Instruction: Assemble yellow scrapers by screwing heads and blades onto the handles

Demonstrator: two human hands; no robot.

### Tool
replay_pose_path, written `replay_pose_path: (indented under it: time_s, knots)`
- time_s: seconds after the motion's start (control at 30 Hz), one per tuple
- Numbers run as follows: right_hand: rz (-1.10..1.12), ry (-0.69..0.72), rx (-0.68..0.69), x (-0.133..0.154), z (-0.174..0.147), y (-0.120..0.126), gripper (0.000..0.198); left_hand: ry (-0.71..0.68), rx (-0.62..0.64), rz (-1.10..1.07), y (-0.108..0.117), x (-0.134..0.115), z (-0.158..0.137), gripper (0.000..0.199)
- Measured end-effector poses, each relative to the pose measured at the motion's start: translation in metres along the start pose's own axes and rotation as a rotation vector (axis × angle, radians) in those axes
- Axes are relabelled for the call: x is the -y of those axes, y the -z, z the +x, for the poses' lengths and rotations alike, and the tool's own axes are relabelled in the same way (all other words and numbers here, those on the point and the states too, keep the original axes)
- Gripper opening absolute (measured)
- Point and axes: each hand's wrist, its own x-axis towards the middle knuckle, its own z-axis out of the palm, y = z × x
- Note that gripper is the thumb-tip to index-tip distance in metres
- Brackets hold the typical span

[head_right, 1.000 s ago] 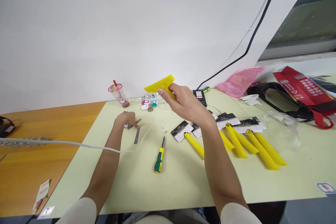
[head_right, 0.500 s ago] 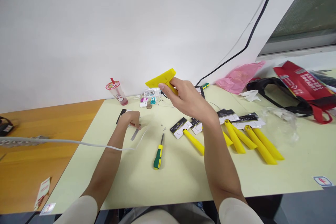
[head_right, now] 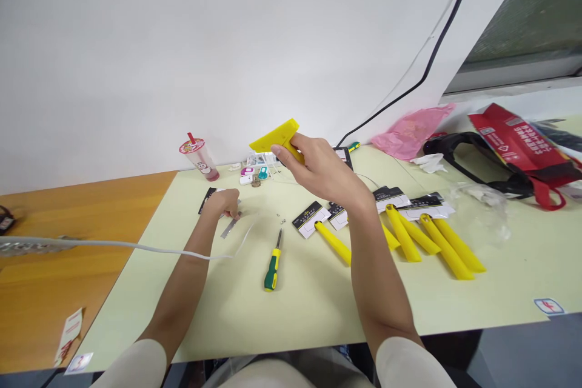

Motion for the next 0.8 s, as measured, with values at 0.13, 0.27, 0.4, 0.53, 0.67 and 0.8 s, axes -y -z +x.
replay_pose_path:
  time_s: [0.13,0.27,0.4,0.53,0.67,0.8]
  knots:
    - [-0.012,-0.005,0.013,0.000,0.000,-0.001,0.060,-0.051,0.025,-0.052,0.000,0.000,-0.003,0.032]
    - [-0.018,-0.018,0.021,-0.002,0.001,-0.002,0.059,-0.141,0.088,-0.131,0.002,0.003,-0.008,0.028]
    - [-0.027,-0.039,0.048,-0.005,0.003,-0.004,0.059,-0.261,0.075,-0.209,0.009,0.010,-0.016,0.023]
    - [-0.016,-0.049,0.110,-0.009,0.006,-0.006,0.056,-0.413,-0.045,-0.310,0.019,0.020,-0.034,0.026]
    - [-0.015,-0.080,0.189,-0.017,0.008,-0.007,0.052,-0.672,-0.238,-0.605,0.027,0.019,-0.065,0.031]
    - [0.014,-0.127,0.254,-0.032,0.001,-0.017,0.048,-0.907,-0.297,-0.999,0.027,0.000,-0.083,0.035]
